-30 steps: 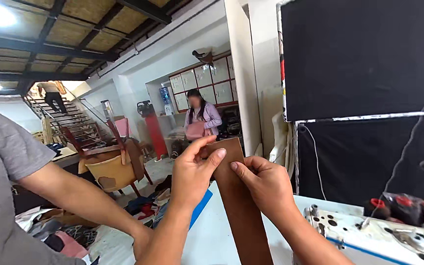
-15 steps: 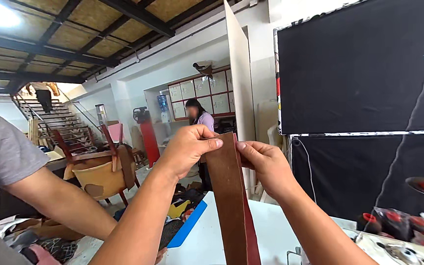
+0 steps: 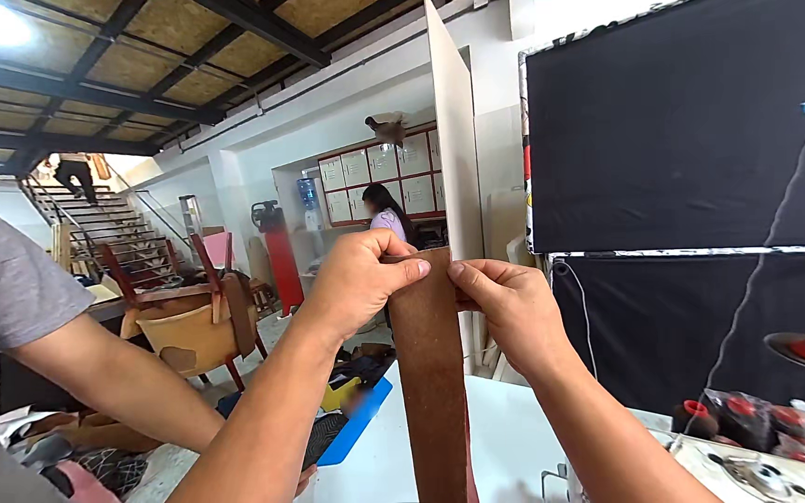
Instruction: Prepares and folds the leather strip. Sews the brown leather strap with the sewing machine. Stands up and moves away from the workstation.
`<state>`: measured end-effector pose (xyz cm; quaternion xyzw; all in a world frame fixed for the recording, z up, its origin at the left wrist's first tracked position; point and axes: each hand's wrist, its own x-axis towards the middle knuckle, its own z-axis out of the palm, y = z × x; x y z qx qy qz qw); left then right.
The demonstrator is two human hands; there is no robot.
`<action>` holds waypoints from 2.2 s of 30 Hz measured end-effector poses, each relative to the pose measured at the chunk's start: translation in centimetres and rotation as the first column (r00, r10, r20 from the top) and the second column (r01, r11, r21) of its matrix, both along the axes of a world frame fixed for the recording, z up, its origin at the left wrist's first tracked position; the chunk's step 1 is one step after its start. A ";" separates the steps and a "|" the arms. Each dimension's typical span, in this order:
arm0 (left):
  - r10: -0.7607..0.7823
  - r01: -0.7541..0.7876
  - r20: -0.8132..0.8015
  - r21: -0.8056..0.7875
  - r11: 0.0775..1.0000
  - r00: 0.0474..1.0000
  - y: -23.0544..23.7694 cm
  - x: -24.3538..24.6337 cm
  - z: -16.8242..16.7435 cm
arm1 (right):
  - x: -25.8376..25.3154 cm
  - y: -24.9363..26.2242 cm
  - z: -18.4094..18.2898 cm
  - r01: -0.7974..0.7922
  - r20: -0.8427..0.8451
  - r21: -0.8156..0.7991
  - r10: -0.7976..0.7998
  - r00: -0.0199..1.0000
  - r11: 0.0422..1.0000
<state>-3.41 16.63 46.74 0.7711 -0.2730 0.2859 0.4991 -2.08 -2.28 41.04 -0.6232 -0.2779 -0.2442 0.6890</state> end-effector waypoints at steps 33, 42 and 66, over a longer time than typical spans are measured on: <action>-0.037 0.036 -0.016 -0.098 0.995 0.999 1.1 -1.7 -0.3 | -3.1 2.0 -17.2 -0.233 -0.001 0.262 0.242 0.970 0.937; -0.039 0.040 0.019 -0.079 0.996 0.999 1.0 -2.0 -0.1 | -4.7 1.7 -19.3 -0.179 0.029 0.288 0.178 0.984 0.941; 0.079 -0.035 -0.270 0.166 0.986 0.960 -4.3 4.8 -18.8 | -14.4 -2.5 -31.3 0.127 -0.634 0.131 -0.016 0.773 0.983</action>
